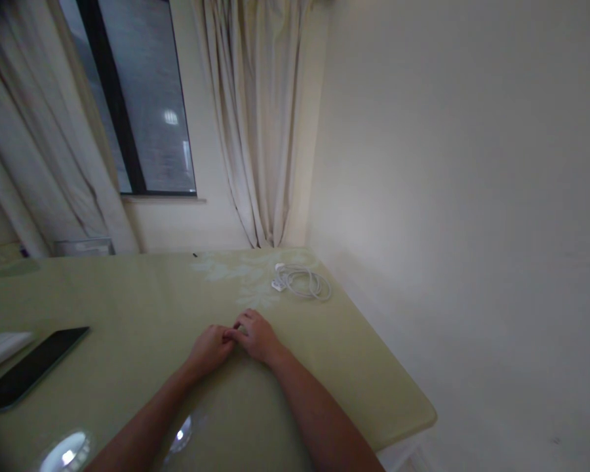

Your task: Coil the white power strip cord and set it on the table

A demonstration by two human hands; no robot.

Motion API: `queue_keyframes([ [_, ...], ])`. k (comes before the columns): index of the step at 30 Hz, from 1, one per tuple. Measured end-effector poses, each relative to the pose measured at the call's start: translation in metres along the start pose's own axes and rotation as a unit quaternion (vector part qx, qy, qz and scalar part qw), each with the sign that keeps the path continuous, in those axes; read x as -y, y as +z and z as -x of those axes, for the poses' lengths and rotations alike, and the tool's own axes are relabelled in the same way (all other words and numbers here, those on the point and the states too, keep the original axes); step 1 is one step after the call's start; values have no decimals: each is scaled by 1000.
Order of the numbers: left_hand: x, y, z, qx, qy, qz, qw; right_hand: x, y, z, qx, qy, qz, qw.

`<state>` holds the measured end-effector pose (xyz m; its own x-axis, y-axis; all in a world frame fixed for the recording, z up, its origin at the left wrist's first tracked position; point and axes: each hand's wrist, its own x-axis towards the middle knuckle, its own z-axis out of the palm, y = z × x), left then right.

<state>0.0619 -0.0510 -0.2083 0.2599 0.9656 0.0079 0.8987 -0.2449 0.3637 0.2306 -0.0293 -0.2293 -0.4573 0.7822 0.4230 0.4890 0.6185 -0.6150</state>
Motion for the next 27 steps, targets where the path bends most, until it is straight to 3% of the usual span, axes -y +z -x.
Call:
queue_keyframes([
  [6,0,0,0,7,3,-6,1000,-3,-1,-2,0,23,-51,998],
  [15,-5,-3,4,7,7,-17,1000,3,-1,5,-7,44,-48,998],
  [18,-6,0,4,5,11,-24,1000,-1,-5,-1,-70,68,-48,994],
  [22,-7,6,3,6,18,-31,999,-28,-40,-26,-213,188,43,958],
  [27,-5,15,-5,3,20,-27,999,-81,-116,-49,-245,318,171,900],
])
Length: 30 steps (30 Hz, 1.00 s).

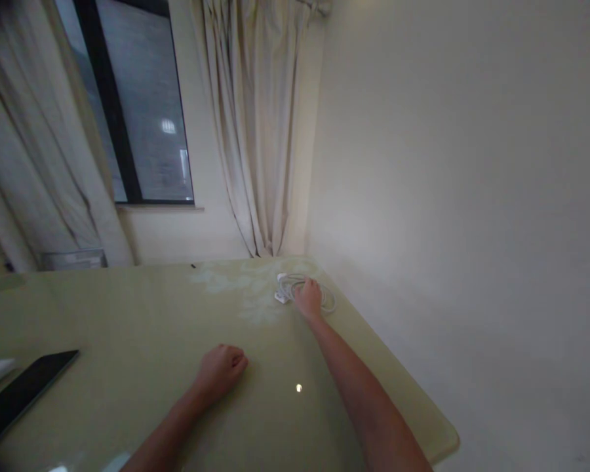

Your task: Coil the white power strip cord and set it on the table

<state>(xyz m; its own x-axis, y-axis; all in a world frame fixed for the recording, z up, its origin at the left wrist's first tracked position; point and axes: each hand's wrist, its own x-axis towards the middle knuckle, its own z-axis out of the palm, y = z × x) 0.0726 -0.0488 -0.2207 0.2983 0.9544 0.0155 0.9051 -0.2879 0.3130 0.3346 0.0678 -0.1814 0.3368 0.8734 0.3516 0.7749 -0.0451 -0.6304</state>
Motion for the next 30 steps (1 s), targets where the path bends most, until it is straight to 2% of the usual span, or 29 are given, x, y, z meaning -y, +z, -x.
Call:
queue_keyframes([
  [3,1,4,-3,1,-1,6,1000,-24,-14,-30,18,51,75,996],
  [7,2,8,-4,5,-3,16,1000,-42,-16,-53,68,100,136,983],
  [13,3,9,-4,9,-2,34,999,-47,-10,-66,135,135,163,968],
  [17,2,8,-6,4,-4,48,999,-41,-21,-62,189,148,114,964],
  [21,1,4,-6,-4,0,63,998,-19,-44,-52,241,159,1,957],
  [25,1,2,-5,-17,5,80,997,24,-68,-37,239,129,-147,951],
  [30,4,4,-6,-36,8,111,993,89,-86,-9,236,74,-344,906],
])
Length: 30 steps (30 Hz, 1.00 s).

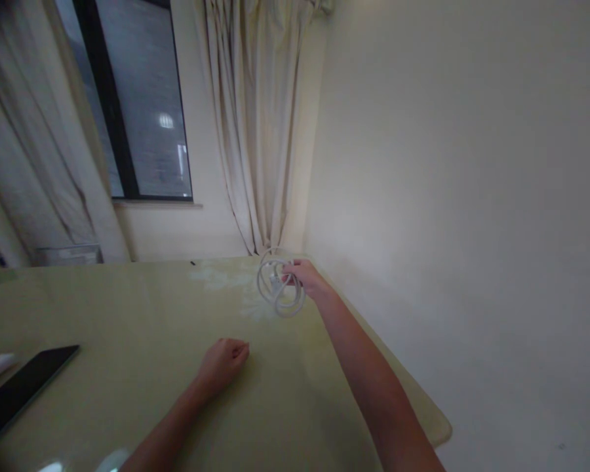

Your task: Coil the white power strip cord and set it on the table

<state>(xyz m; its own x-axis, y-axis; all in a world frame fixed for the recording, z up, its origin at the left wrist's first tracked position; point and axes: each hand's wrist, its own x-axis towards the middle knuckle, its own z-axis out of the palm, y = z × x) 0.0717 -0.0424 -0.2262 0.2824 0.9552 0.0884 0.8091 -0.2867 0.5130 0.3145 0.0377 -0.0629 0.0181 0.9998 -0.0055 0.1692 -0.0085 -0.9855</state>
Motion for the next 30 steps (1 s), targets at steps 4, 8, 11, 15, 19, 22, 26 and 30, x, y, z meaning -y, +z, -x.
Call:
queue_keyframes([
  [4,4,2,2,-29,-4,50,998,31,32,27,28,-63,-100,993],
  [8,15,4,-1,-82,-31,132,987,48,58,56,85,-170,-154,970],
  [11,30,0,-10,-122,-59,218,966,51,73,72,107,-212,-145,961],
  [15,48,-15,-21,-114,-77,349,927,53,79,86,150,-210,-120,959],
  [19,52,-38,-16,-73,-57,483,871,55,70,94,185,-190,-124,956],
  [22,42,-68,-8,-34,-13,625,780,54,60,97,190,-183,-132,955],
  [26,23,-115,-6,73,24,626,776,53,49,98,192,-182,-138,954],
  [30,5,-147,-6,71,98,533,837,49,42,95,190,-191,-118,956],
])
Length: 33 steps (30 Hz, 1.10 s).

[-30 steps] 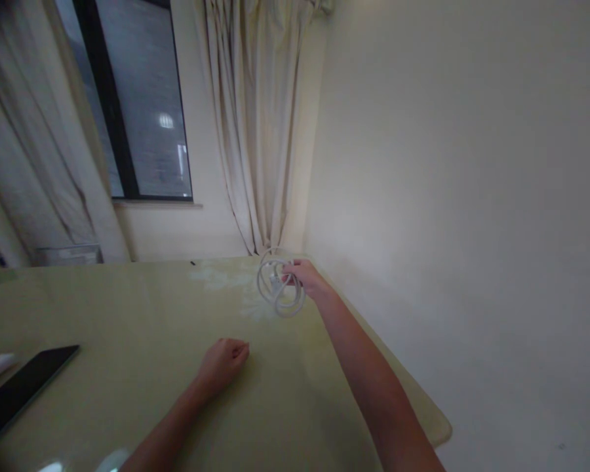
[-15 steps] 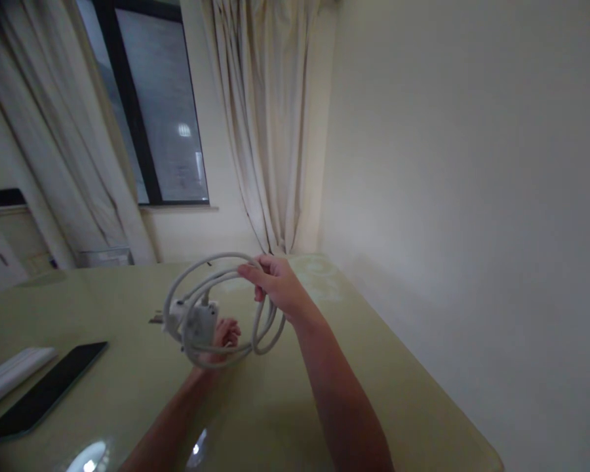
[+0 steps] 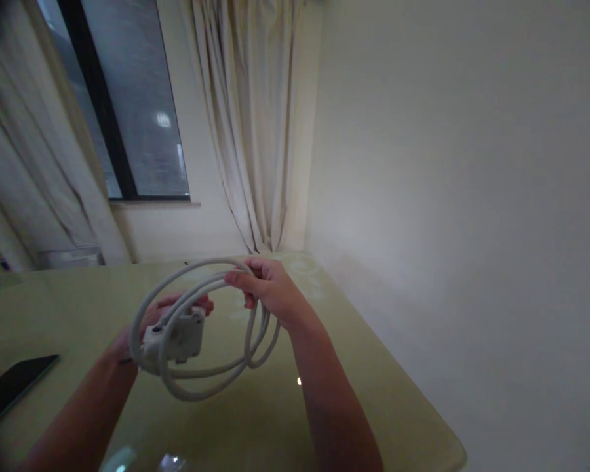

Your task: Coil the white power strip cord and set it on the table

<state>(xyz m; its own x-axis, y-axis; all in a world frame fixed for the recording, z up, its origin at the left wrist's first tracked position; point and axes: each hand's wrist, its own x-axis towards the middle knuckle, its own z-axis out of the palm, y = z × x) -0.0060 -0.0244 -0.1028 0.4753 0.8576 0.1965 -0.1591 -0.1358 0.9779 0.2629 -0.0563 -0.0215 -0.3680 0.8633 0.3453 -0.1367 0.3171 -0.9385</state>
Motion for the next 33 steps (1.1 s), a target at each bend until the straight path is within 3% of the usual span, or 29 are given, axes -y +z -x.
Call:
queue_keyframes([
  [4,-26,15,3,92,21,-89,992,-7,-1,-4,12,1,35,999],
  [6,-35,22,4,98,6,-147,984,-11,0,-8,6,7,46,999],
  [11,-41,26,-1,21,25,-178,984,-22,4,-17,-22,-9,70,997],
  [14,-40,27,-4,-29,31,-167,985,-25,8,-18,-31,-45,156,986],
  [16,-40,28,-6,-51,45,-166,984,-25,13,-16,-56,-89,280,954],
  [20,-42,32,-10,-129,90,-191,969,-24,24,-13,-114,-158,515,835],
  [22,-43,31,-12,-198,101,-164,961,-25,25,-13,-132,-182,562,796],
  [25,-45,24,-15,-320,121,-73,937,-23,16,-14,-162,-199,595,761],
  [29,-50,9,-14,-441,175,-21,880,-21,0,-14,-131,-125,668,722],
  [33,-57,0,-8,-469,202,-57,858,-41,-8,-20,-13,17,740,672],
])
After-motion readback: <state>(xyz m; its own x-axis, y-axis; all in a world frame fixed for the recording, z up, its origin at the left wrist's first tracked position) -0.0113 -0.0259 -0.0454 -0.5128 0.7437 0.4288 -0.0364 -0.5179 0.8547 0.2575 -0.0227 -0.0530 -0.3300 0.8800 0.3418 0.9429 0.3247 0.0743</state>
